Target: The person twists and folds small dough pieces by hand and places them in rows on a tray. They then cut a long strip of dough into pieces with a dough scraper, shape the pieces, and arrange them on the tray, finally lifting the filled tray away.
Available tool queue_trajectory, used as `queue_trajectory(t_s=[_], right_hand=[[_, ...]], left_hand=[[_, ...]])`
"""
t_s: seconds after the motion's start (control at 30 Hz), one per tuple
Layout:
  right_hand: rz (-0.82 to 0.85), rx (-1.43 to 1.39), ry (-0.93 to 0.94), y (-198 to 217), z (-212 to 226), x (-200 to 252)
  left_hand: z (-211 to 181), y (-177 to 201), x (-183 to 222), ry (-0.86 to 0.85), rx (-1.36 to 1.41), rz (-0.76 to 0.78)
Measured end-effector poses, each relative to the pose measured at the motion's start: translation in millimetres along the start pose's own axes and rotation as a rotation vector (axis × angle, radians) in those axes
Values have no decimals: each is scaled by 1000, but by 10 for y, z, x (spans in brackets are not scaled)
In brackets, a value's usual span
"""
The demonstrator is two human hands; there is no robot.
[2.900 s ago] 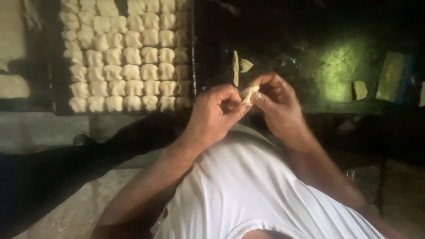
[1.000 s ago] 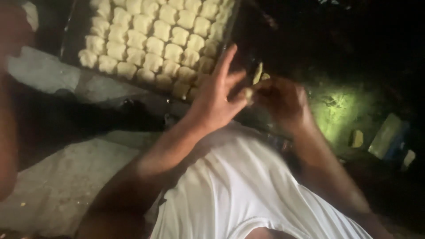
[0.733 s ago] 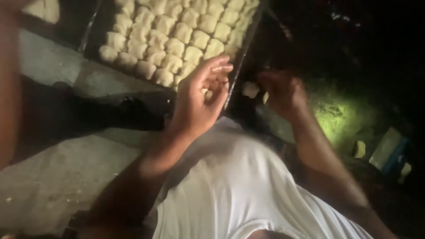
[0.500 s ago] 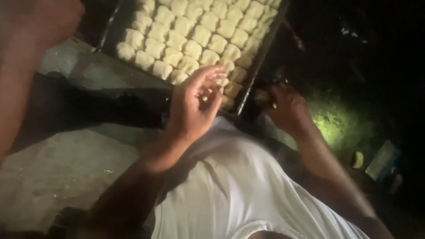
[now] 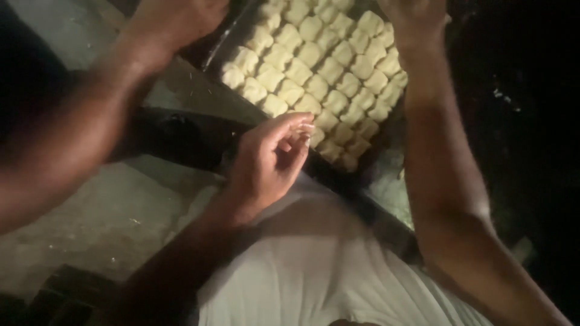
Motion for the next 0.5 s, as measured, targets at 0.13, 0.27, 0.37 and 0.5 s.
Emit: queue_trajectory(t_s=[0.13,0.27,0.37,0.5], right_hand=[[-53,41,-238,-148,42,38],[92,290,-72,-204,-57,-18],[70,329,-114,-205,-65,-4],[55,667,-134,-235,-125,16]], left_hand=[[4,152,29,-23,-17,-25],[135,147,51,24,13,-65],[86,106,20,-31,-3,-45],[-8,50,25,-45,-17,-25]])
Point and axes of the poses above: each hand's wrist, its own x-axis away from the middle knuckle, its own y-axis out of the back of the hand, z = x × y, the point moved 9 cm from there along -x, towards the middle knuckle, and after that the axes turned 3 degrees about -x, right-handed, at the moved point
